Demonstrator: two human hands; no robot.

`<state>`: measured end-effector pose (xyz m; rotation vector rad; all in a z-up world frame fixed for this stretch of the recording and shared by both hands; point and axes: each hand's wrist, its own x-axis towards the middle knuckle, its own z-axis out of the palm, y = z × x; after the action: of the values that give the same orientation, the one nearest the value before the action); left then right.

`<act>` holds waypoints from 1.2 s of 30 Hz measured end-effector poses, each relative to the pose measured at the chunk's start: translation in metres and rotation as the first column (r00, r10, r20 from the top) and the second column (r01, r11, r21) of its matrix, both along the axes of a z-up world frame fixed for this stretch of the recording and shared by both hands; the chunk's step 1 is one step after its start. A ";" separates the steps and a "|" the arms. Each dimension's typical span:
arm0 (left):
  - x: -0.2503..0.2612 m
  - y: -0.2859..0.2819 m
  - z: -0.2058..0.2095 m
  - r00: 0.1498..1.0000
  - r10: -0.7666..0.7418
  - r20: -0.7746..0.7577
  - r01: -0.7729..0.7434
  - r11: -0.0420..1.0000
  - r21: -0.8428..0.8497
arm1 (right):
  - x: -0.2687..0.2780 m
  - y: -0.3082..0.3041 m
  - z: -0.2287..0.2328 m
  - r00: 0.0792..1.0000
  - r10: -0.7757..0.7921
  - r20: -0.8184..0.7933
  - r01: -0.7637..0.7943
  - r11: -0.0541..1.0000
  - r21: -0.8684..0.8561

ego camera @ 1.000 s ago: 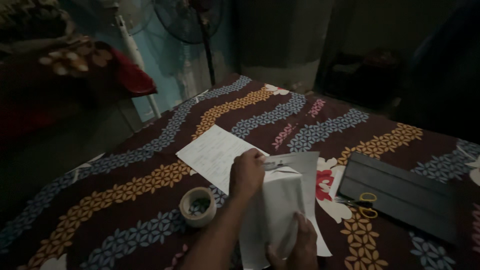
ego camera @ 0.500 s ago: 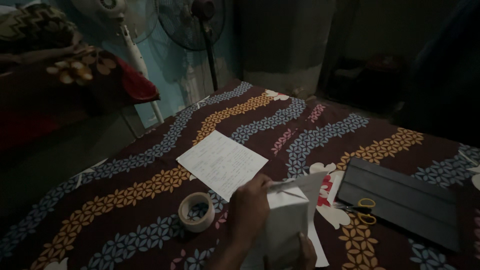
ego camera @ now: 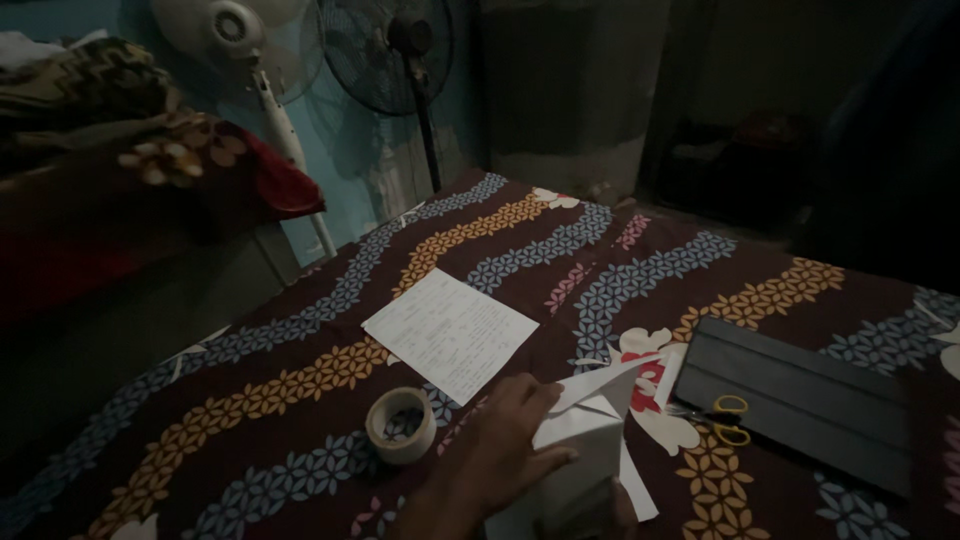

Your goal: The person folds a white sheet of paper around a rectangular box, creases the edges, and secures the folds with clear tape. They then use scissors to trim excess paper and continue folding and taping to form a wrapped package.

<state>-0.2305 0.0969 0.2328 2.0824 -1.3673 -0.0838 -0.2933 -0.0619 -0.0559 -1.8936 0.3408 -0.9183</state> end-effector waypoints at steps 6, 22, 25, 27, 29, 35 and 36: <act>-0.002 -0.009 -0.007 0.999 -0.030 0.028 0.029 0.999 0.039 | -0.011 -0.022 0.023 0.976 0.130 -0.177 -0.108 0.986 0.126; 0.009 -0.012 -0.029 0.994 -0.107 0.018 0.109 0.989 -0.102 | -0.059 -0.062 0.112 0.959 0.004 -0.284 0.044 0.985 0.165; 0.007 -0.012 -0.028 0.996 -0.084 -0.030 0.083 0.996 -0.041 | -0.071 -0.070 0.156 0.953 -0.215 -0.213 0.225 0.974 0.024; 0.005 -0.011 -0.028 0.992 -0.118 0.035 0.121 0.987 -0.106 | -0.068 -0.076 0.195 0.939 -0.316 -0.138 0.302 0.946 -0.116; 0.004 -0.012 -0.025 0.998 -0.050 -0.050 0.049 0.999 -0.005 | -0.061 -0.079 0.238 0.954 -0.293 -0.068 0.253 0.904 -0.344; 0.001 -0.007 -0.011 0.981 0.033 -0.191 -0.011 0.993 0.116 | -0.030 -0.085 0.359 0.854 0.106 -0.509 -0.461 0.605 -0.649; -0.001 -0.005 -0.011 0.980 0.050 -0.194 -0.025 0.991 0.128 | -0.028 -0.082 0.366 0.754 0.124 -0.645 -0.599 0.534 -0.597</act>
<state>-0.2313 0.0918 0.2223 2.1373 -1.2304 -0.3586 -0.3211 -0.1438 0.3106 -2.9060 -0.2407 -0.1606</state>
